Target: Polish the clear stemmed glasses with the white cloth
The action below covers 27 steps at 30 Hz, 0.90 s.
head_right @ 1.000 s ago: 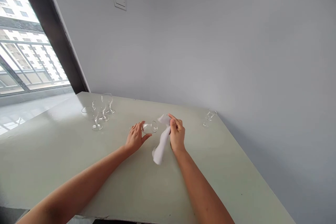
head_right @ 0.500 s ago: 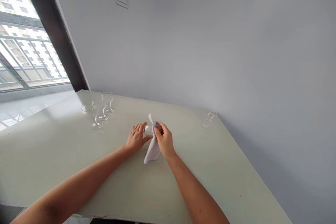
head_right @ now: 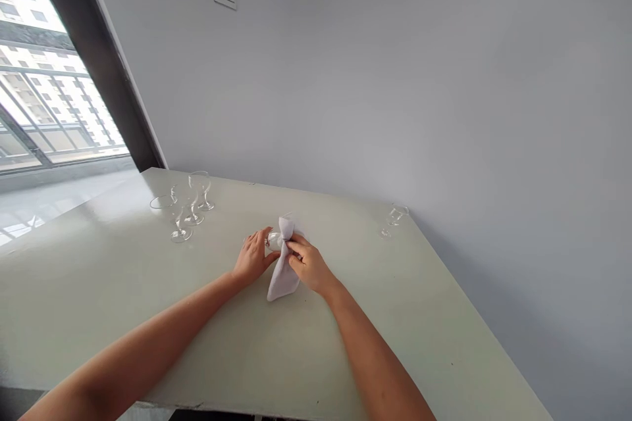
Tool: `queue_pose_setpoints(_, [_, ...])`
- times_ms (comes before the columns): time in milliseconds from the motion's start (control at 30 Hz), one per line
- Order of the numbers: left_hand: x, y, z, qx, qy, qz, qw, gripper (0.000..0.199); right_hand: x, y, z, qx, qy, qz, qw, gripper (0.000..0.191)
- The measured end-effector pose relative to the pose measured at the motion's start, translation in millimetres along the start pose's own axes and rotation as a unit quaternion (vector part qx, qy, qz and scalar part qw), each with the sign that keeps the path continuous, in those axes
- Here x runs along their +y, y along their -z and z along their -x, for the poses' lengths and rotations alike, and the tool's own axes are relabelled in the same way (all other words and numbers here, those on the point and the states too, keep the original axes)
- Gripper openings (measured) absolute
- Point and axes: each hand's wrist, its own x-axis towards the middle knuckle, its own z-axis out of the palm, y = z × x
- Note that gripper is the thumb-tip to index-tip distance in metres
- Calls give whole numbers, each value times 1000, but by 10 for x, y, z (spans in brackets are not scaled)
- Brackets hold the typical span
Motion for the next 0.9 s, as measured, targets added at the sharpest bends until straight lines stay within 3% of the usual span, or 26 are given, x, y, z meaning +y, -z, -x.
queue_pose_setpoints(133, [-11, 31, -10, -2, -65, -38, 997, 51, 20, 12, 46, -109, -113, -102, 982, 44])
queue_pose_setpoints(200, [0, 41, -8, -6, -95, -57, 994, 49, 67, -27, 46, -122, -137, -144, 972, 50])
queue_pose_setpoints(333, [41, 58, -3, 0, -103, -86, 991, 47, 158, -171, 15, -49, -137, -219, 965, 43])
queue_pose_setpoints(467, [82, 74, -10, -2, -113, -114, 987, 45, 229, -272, -36, -1, -176, -310, 934, 36])
queue_pose_setpoints(600, [79, 99, -34, 8, -160, -149, 976, 40, 256, -220, -86, 52, -236, -387, 890, 28])
queue_pose_setpoints(667, [56, 131, -55, 23, -183, -162, 969, 42, 214, -139, -76, 60, -233, -422, 874, 25])
queue_pose_setpoints(767, [23, 201, -88, 19, -192, -150, 970, 41, 99, -5, 8, -32, -172, -420, 891, 33])
queue_pose_setpoints(833, [23, 238, -99, -3, -197, -130, 972, 41, 38, 50, 80, -110, -148, -359, 915, 42])
queue_pose_setpoints(900, [51, 248, -93, -33, -205, -112, 972, 41, 28, 60, 134, -129, -150, -263, 944, 41])
